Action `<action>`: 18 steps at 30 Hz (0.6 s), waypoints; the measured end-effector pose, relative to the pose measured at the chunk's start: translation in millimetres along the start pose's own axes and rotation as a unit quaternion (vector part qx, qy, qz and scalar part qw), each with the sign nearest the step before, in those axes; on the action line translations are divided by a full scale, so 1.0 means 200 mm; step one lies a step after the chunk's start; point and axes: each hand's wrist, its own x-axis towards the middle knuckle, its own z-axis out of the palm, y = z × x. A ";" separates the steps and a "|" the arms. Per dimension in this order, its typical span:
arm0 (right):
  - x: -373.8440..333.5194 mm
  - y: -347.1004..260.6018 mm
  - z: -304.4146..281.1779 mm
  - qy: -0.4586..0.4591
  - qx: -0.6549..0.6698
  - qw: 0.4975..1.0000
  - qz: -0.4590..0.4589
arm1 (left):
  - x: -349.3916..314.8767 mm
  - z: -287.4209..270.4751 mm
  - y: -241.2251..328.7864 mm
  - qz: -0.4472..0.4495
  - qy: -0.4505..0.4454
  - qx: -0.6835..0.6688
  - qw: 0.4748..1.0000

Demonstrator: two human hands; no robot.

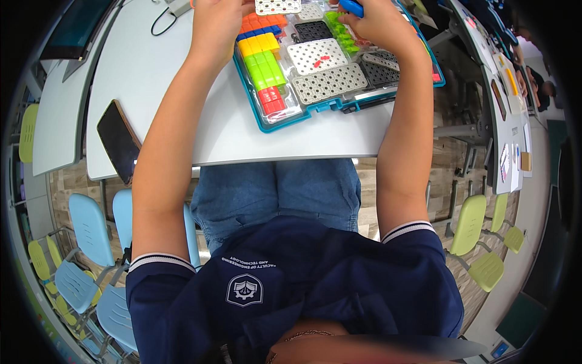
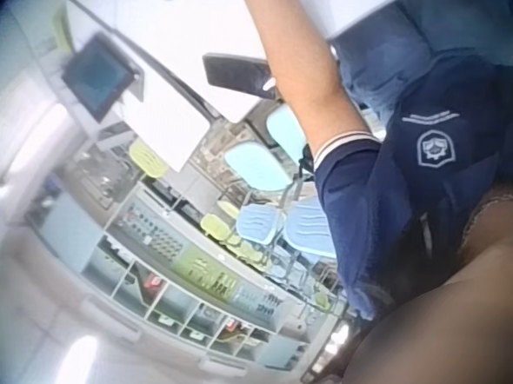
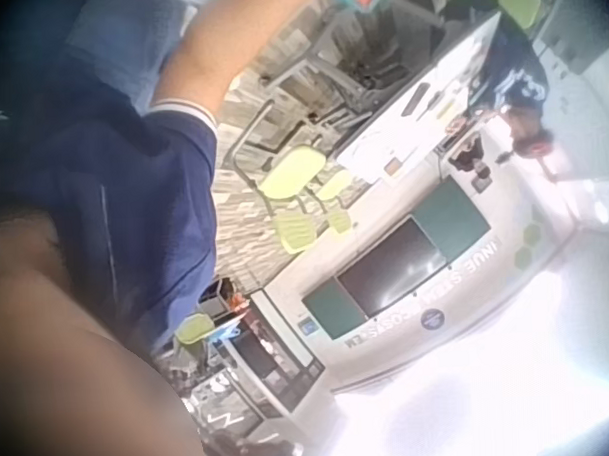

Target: The person assembles a small mechanical structure using colorful plastic knitting boards and pegs from a kit. They repeatedly pick up boards, insert pegs, and connect components by hand, occasionally adjusting the arrangement within the open kit case on the table.

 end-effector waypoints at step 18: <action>0.27 0.13 0.08 0.012 -0.093 0.989 0.118 | 0.04 -0.01 -0.10 0.037 0.018 -0.029 0.999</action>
